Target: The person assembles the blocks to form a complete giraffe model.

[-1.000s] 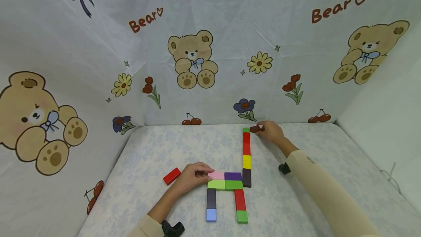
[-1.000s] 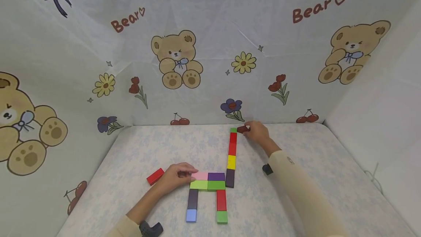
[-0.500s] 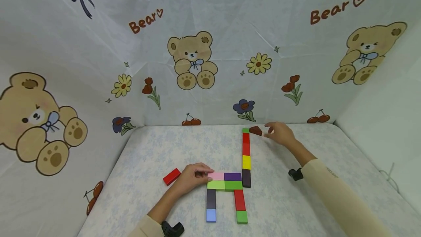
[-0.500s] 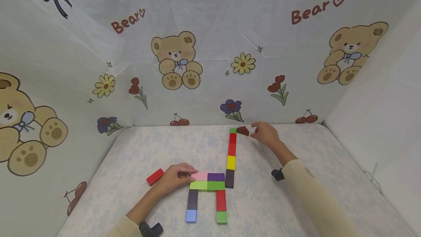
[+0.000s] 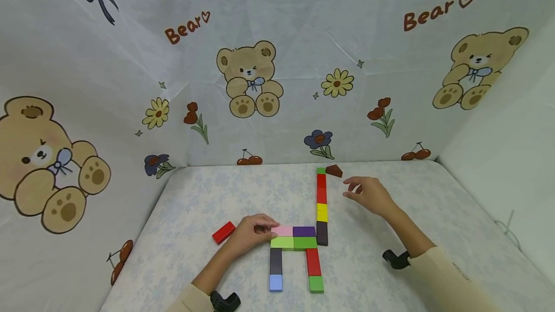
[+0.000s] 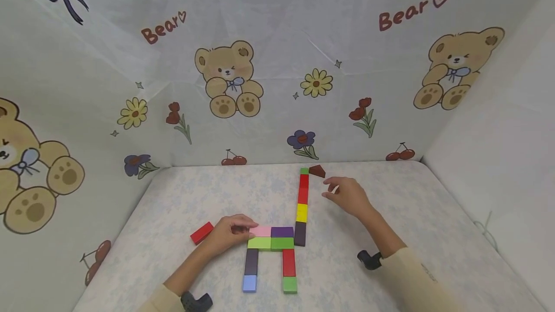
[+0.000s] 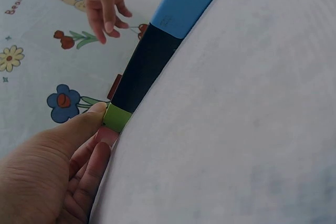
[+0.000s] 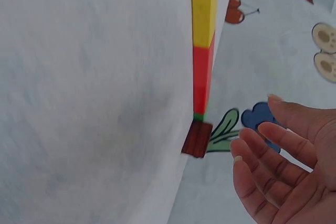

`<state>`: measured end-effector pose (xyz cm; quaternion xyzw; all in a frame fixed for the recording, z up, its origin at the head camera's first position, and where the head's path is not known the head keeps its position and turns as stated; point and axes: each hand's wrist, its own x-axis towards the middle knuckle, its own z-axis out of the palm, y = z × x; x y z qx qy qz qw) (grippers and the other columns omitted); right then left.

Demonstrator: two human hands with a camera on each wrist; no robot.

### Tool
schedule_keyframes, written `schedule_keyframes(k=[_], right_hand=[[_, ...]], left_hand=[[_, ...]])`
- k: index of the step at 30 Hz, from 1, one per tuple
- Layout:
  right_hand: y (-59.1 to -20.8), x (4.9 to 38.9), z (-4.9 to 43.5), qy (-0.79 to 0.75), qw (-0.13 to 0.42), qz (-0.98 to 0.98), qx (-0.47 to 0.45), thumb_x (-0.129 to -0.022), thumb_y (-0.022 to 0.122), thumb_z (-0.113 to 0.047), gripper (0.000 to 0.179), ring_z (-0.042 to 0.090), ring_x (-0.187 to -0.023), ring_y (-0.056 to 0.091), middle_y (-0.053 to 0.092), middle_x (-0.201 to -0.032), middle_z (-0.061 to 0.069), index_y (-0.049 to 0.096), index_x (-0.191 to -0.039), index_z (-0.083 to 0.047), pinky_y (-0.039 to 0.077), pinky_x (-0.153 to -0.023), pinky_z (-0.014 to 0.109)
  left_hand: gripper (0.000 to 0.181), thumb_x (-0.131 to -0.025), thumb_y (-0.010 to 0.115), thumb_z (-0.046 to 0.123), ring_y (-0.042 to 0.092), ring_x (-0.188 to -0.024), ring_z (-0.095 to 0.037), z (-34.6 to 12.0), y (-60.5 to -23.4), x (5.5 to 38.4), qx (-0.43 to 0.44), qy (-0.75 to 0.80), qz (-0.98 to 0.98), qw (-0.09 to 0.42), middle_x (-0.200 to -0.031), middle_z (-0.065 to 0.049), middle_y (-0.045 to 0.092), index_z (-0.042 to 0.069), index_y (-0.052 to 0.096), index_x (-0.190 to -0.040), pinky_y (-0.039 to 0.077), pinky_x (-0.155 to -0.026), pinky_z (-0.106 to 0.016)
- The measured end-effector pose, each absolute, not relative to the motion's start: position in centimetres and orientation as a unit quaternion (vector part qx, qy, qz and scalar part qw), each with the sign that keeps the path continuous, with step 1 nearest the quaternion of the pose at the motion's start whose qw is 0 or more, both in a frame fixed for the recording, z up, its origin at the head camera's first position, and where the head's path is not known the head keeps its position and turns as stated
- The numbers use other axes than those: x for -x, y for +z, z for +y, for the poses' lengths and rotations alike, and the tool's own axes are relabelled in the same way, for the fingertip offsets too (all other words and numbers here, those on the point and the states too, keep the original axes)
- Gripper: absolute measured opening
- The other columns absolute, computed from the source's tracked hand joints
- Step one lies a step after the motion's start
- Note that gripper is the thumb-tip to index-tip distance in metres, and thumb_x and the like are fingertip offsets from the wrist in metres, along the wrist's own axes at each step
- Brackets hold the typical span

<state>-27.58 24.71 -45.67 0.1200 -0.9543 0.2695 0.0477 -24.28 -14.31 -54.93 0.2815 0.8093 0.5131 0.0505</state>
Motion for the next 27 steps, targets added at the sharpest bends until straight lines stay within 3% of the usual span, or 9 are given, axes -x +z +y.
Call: schedule_keyframes(k=[13, 27], right_hand=[[-46.7, 23.1, 21.0, 0.316, 0.003, -0.935, -0.163, -0.088, 0.081, -0.016, 0.035, 0.014, -0.078, 0.060, 0.067, -0.086, -0.004, 0.073, -0.120, -0.005, 0.053, -0.066, 0.025], [-47.8, 22.0, 19.2, 0.365, -0.028, -0.904, -0.221, -0.088, 0.081, -0.016, 0.027, 0.016, -0.077, 0.061, 0.067, -0.085, -0.004, 0.074, -0.111, -0.003, 0.053, -0.065, 0.024]], left_hand=[[0.026, -0.088, 0.082, 0.026, 0.063, -0.085, -0.012, -14.2, -55.3, 24.5, -0.272, 0.512, 0.814, 0.050, -0.107, 0.010, 0.071, 0.023, 0.079, -0.114, 0.054, -0.071, -0.027], [0.026, -0.089, 0.081, 0.028, 0.062, -0.084, -0.012, -14.2, -55.3, 24.5, -0.276, 0.513, 0.812, 0.049, -0.106, 0.008, 0.070, 0.023, 0.079, -0.114, 0.053, -0.071, -0.026]])
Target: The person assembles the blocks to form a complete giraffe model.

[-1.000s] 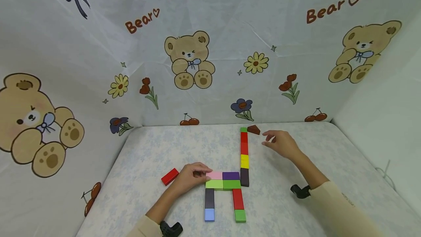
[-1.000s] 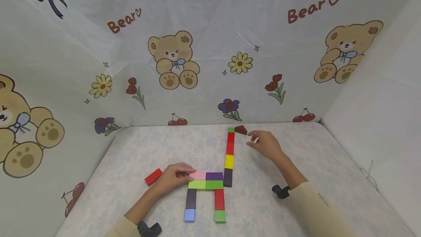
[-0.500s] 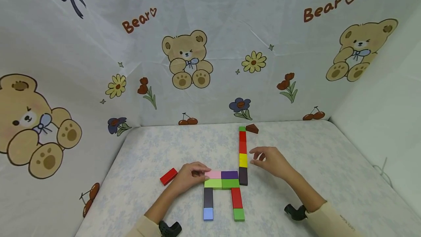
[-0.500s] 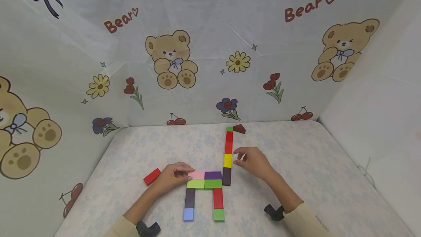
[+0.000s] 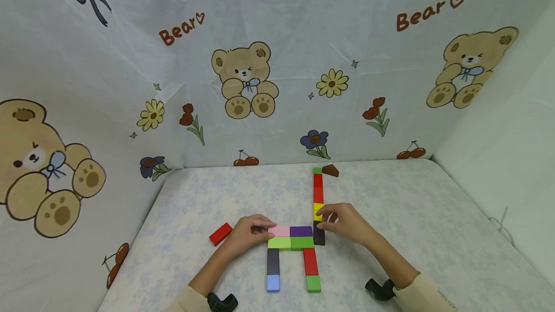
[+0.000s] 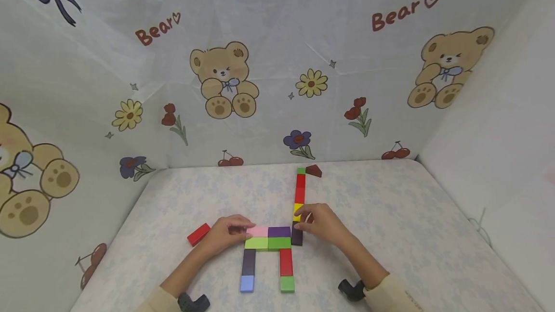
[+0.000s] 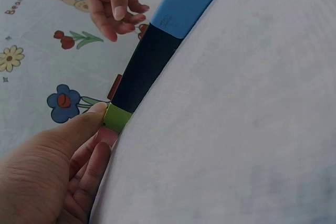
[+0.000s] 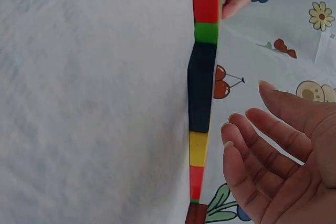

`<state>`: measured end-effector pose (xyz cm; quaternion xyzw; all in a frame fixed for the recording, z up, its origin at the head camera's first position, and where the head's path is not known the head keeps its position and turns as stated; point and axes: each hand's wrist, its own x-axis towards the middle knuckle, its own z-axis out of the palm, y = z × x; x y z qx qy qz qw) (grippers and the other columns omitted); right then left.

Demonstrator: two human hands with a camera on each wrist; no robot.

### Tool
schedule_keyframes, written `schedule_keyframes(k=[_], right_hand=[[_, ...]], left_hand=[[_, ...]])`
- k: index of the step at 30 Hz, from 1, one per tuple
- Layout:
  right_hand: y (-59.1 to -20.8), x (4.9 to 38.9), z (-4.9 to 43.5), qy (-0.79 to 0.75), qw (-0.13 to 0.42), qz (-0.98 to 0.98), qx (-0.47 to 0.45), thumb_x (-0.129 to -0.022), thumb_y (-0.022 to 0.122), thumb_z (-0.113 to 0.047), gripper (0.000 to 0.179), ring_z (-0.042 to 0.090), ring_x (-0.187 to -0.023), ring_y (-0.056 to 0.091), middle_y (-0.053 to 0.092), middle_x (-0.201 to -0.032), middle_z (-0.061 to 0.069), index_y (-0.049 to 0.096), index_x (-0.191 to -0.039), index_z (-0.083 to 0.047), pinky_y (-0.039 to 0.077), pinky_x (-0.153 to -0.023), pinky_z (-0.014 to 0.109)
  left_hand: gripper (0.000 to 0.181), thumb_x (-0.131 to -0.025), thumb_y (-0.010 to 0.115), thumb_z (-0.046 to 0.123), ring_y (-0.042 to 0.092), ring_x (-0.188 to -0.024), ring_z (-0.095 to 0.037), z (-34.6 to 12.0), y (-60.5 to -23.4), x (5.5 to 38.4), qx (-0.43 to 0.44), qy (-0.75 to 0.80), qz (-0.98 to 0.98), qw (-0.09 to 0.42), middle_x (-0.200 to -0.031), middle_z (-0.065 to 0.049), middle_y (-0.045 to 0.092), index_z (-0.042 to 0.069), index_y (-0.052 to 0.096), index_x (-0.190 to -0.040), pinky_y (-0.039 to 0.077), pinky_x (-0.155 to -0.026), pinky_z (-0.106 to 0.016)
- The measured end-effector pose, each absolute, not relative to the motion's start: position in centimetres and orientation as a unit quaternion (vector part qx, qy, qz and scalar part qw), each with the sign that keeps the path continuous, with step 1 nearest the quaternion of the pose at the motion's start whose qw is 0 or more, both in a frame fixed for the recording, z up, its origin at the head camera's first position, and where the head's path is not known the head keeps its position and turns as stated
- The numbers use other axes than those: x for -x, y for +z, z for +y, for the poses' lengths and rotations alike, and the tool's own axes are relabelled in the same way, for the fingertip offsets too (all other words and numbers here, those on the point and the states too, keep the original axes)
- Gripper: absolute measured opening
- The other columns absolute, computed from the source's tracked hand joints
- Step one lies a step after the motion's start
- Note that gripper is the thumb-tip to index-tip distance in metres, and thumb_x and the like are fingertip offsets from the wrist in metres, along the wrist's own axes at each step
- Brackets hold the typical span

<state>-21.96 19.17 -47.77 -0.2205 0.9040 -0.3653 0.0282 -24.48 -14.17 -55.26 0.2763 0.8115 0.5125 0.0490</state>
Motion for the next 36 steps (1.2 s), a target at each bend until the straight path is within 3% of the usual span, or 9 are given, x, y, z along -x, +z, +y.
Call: schedule_keyframes(k=[26, 36], right_hand=[[-49.2, 22.0, 18.6, -0.367, 0.064, 0.894, 0.249, -0.087, 0.081, -0.011, 0.023, 0.015, -0.072, 0.060, 0.065, -0.086, -0.004, 0.076, -0.108, -0.004, 0.051, -0.061, 0.024], [-49.5, 22.0, 18.7, -0.373, 0.073, 0.893, 0.240, -0.084, 0.082, -0.003, 0.024, 0.014, -0.068, 0.058, 0.060, -0.082, -0.003, 0.076, -0.108, -0.004, 0.052, -0.060, 0.024]], left_hand=[[0.027, -0.089, 0.081, 0.028, 0.062, -0.085, -0.012, -14.3, -55.1, 24.4, -0.274, 0.510, 0.814, 0.052, -0.106, 0.009, 0.070, 0.022, 0.079, -0.115, 0.054, -0.072, -0.026], [0.026, -0.089, 0.081, 0.022, 0.061, -0.085, -0.012, -14.3, -54.8, 24.3, -0.281, 0.516, 0.808, 0.055, -0.109, 0.003, 0.071, 0.018, 0.079, -0.114, 0.053, -0.072, -0.026]])
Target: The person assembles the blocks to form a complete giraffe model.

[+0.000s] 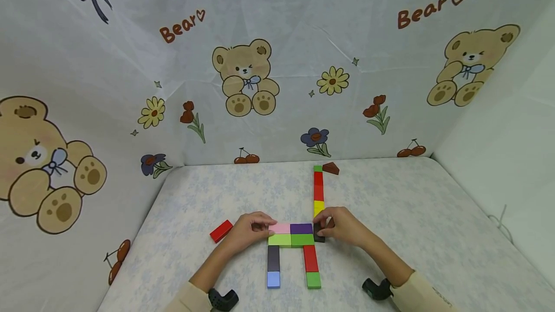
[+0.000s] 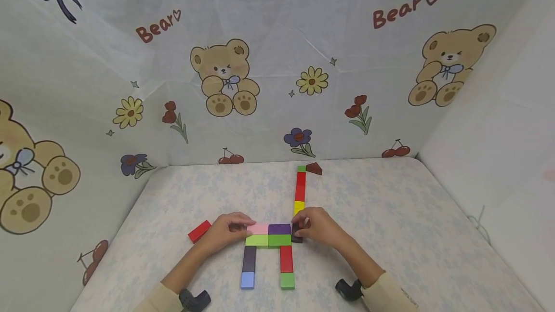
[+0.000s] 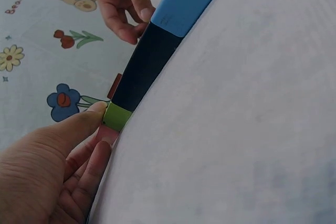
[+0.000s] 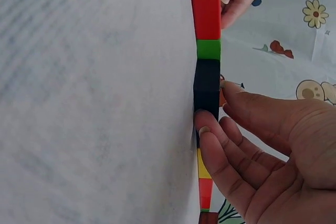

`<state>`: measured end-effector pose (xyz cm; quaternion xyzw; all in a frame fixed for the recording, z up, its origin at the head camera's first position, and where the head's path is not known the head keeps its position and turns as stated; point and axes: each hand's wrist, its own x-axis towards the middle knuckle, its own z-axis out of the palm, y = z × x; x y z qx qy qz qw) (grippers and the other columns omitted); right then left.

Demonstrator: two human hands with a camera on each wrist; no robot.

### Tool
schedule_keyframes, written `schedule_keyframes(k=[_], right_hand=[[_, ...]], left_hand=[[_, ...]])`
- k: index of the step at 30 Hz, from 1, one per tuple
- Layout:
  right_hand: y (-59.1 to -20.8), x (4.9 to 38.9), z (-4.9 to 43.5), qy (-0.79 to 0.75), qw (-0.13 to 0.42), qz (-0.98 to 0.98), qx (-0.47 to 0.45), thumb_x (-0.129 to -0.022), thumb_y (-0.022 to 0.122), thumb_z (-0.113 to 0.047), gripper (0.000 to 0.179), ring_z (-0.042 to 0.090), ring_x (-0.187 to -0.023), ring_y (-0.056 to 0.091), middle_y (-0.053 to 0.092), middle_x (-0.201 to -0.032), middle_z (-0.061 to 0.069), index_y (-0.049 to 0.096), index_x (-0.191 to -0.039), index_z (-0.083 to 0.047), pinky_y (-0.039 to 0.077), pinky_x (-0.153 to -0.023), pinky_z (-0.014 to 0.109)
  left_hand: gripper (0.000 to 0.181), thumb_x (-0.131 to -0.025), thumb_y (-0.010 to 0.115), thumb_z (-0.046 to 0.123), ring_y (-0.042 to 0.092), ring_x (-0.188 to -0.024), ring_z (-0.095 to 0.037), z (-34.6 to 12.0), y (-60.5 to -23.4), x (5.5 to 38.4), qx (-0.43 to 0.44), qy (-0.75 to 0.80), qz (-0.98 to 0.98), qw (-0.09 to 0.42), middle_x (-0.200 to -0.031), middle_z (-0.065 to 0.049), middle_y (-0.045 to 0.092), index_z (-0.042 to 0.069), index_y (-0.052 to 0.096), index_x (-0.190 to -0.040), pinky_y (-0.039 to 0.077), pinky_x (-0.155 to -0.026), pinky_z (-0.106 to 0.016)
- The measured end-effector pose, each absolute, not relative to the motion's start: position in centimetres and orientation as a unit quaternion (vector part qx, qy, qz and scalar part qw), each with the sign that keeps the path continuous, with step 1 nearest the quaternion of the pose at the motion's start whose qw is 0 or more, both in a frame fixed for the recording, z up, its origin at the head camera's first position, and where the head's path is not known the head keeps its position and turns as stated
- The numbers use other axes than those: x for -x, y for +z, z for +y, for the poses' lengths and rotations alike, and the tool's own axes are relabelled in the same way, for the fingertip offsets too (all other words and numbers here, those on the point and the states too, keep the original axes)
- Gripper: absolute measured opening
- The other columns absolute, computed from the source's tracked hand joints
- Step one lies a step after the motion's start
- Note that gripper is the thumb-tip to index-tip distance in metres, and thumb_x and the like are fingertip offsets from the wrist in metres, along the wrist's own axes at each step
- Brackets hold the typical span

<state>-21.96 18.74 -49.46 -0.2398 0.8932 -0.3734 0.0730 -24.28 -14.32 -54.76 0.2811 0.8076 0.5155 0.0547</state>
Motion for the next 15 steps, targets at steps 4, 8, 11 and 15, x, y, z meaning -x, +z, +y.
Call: schedule_keyframes(k=[4, 8, 11, 15], right_hand=[[-49.43, 22.02, 18.72, -0.365, 0.066, 0.898, 0.236, -0.084, 0.082, -0.002, 0.025, 0.015, -0.070, 0.058, 0.058, -0.080, -0.003, 0.076, -0.107, -0.005, 0.051, -0.061, 0.024], [-49.54, 22.07, 18.89, -0.361, 0.058, 0.902, 0.230, -0.082, 0.083, -0.004, 0.023, 0.015, -0.070, 0.057, 0.058, -0.079, -0.002, 0.076, -0.105, -0.005, 0.051, -0.061, 0.024], [-49.69, 22.15, 19.06, -0.364, 0.052, 0.903, 0.224, -0.082, 0.085, -0.005, 0.022, 0.016, -0.069, 0.057, 0.058, -0.079, -0.001, 0.075, -0.101, -0.006, 0.051, -0.061, 0.024], [-49.82, 22.32, 19.26, -0.366, 0.052, 0.903, 0.218, -0.082, 0.085, -0.008, 0.020, 0.016, -0.070, 0.056, 0.058, -0.079, -0.002, 0.074, -0.099, -0.008, 0.051, -0.062, 0.024]], left_hand=[[0.026, -0.089, 0.081, 0.021, 0.061, -0.085, -0.013, -14.39, -54.79, 24.29, -0.282, 0.519, 0.805, 0.055, -0.108, 0.001, 0.071, 0.017, 0.079, -0.115, 0.052, -0.072, -0.025], [0.026, -0.089, 0.081, 0.023, 0.061, -0.085, -0.013, -14.40, -54.79, 24.32, -0.279, 0.519, 0.806, 0.058, -0.108, 0.002, 0.071, 0.019, 0.079, -0.115, 0.052, -0.072, -0.025], [0.026, -0.090, 0.081, 0.025, 0.061, -0.086, -0.013, -14.39, -54.78, 24.35, -0.281, 0.514, 0.808, 0.057, -0.108, 0.003, 0.071, 0.019, 0.079, -0.115, 0.053, -0.073, -0.026], [0.026, -0.089, 0.081, 0.026, 0.062, -0.085, -0.012, -14.46, -54.79, 24.42, -0.282, 0.509, 0.811, 0.058, -0.107, 0.006, 0.071, 0.020, 0.079, -0.115, 0.053, -0.073, -0.027]])
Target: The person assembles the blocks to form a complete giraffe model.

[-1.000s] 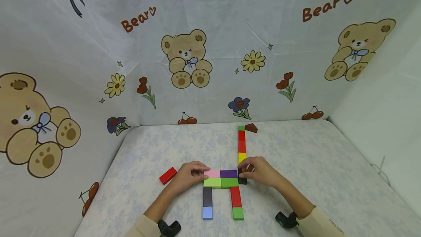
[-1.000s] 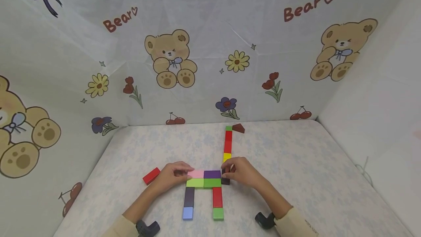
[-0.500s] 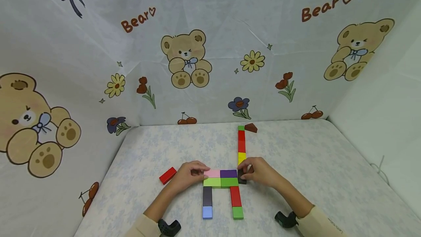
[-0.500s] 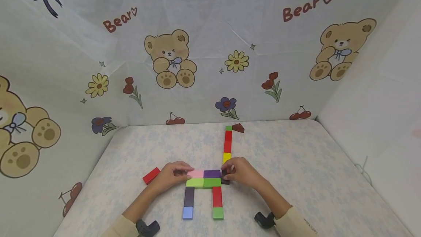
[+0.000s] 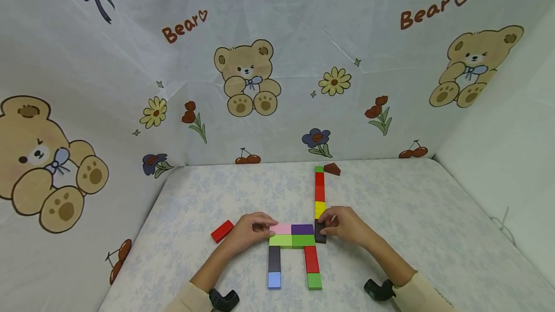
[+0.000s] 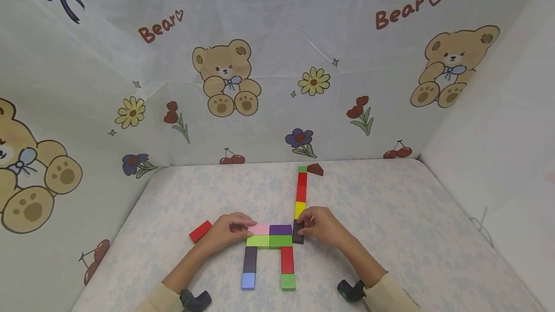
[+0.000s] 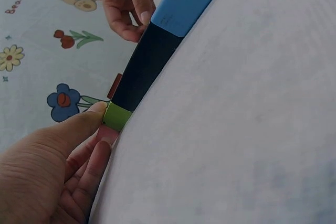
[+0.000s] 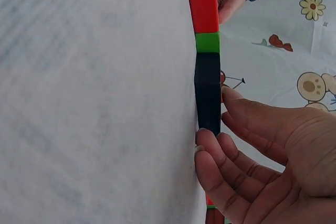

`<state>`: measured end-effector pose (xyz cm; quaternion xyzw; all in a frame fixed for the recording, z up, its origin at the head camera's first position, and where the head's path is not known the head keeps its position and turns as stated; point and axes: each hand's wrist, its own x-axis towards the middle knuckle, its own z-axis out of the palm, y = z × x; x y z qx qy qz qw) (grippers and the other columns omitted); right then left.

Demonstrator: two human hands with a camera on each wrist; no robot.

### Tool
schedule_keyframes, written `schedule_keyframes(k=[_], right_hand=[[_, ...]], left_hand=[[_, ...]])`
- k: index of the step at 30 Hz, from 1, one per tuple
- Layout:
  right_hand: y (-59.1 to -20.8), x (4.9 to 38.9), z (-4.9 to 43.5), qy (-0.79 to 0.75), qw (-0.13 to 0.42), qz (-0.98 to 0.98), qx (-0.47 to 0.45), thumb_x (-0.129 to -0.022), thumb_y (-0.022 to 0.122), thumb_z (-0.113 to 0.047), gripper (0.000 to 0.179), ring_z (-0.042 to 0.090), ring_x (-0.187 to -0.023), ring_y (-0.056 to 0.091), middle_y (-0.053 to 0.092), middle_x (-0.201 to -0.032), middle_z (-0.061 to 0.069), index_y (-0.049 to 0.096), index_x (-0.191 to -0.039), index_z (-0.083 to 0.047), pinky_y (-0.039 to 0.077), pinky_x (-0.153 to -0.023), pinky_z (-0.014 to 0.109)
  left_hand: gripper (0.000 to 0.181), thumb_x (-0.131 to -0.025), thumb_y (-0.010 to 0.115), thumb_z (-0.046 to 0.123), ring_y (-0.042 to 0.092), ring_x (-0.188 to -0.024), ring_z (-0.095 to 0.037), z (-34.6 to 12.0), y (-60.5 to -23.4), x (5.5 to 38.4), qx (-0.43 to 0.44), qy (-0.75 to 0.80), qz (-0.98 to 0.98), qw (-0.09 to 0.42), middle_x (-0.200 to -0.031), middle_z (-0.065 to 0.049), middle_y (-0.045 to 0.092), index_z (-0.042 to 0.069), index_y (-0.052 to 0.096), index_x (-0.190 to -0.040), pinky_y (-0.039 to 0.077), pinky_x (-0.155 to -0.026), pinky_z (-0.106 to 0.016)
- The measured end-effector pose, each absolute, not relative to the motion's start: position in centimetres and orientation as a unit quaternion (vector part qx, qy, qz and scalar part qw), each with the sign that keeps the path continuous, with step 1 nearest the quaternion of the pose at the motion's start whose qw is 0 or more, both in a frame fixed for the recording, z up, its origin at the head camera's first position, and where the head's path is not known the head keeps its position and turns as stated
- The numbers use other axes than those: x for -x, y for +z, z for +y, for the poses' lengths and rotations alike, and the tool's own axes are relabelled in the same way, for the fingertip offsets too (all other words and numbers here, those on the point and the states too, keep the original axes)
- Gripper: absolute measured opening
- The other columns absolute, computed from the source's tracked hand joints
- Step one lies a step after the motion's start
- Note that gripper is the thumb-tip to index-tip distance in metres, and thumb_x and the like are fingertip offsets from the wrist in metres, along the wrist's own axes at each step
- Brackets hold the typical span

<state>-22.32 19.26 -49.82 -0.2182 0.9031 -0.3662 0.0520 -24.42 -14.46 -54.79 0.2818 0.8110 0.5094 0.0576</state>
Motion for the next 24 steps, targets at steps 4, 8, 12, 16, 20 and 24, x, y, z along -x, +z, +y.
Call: schedule_keyframes(k=[4, 8, 12, 16, 20, 24], right_hand=[[-49.8, 22.4, 19.5, -0.367, 0.052, 0.902, 0.223, -0.083, 0.085, -0.010, 0.020, 0.015, -0.070, 0.055, 0.058, -0.077, -0.003, 0.073, -0.099, -0.008, 0.050, -0.062, 0.024], [-49.9, 22.5, 19.6, -0.373, 0.056, 0.897, 0.231, -0.083, 0.084, -0.011, 0.021, 0.014, -0.069, 0.055, 0.059, -0.077, -0.003, 0.072, -0.099, -0.008, 0.050, -0.062, 0.024], [-50.2, 22.7, 19.7, -0.374, 0.065, 0.896, 0.228, -0.083, 0.085, -0.012, 0.022, 0.013, -0.069, 0.054, 0.058, -0.077, -0.004, 0.071, -0.101, -0.009, 0.049, -0.061, 0.024], [-50.4, 22.7, 19.8, -0.375, 0.067, 0.897, 0.225, -0.083, 0.085, -0.012, 0.022, 0.013, -0.068, 0.053, 0.058, -0.076, -0.004, 0.071, -0.100, -0.009, 0.048, -0.060, 0.024], [-50.3, 22.7, 19.7, -0.377, 0.066, 0.896, 0.225, -0.084, 0.084, -0.011, 0.022, 0.013, -0.068, 0.053, 0.058, -0.076, -0.003, 0.071, -0.100, -0.008, 0.047, -0.060, 0.023], [-50.1, 22.7, 19.7, -0.376, 0.063, 0.895, 0.233, -0.084, 0.084, -0.010, 0.022, 0.012, -0.069, 0.053, 0.058, -0.077, -0.003, 0.070, -0.101, -0.008, 0.047, -0.060, 0.023]], left_hand=[[0.025, -0.090, 0.080, 0.025, 0.062, -0.085, -0.012, -14.5, -54.9, 24.5, -0.287, 0.508, 0.810, 0.053, -0.107, 0.006, 0.071, 0.021, 0.079, -0.114, 0.054, -0.073, -0.027], [0.025, -0.090, 0.080, 0.024, 0.062, -0.086, -0.013, -14.5, -54.9, 24.5, -0.290, 0.507, 0.810, 0.050, -0.107, 0.006, 0.071, 0.021, 0.079, -0.115, 0.054, -0.073, -0.027], [0.027, -0.090, 0.080, 0.023, 0.063, -0.087, -0.012, -14.6, -54.7, 24.4, -0.290, 0.501, 0.814, 0.049, -0.109, 0.005, 0.071, 0.019, 0.078, -0.116, 0.054, -0.074, -0.028], [0.029, -0.090, 0.080, 0.020, 0.063, -0.089, -0.012, -14.9, -53.8, 24.4, -0.287, 0.492, 0.821, 0.043, -0.113, 0.005, 0.070, 0.017, 0.078, -0.118, 0.054, -0.076, -0.028], [0.030, -0.091, 0.079, 0.020, 0.062, -0.090, -0.012, -15.7, -52.3, 24.7, -0.283, 0.477, 0.831, 0.029, -0.118, 0.005, 0.069, 0.014, 0.077, -0.120, 0.054, -0.077, -0.030], [0.033, -0.091, 0.079, 0.023, 0.063, -0.089, -0.013, -17.1, -50.6, 25.0, -0.271, 0.465, 0.843, 0.021, -0.120, 0.005, 0.068, 0.013, 0.075, -0.122, 0.054, -0.074, -0.030]])
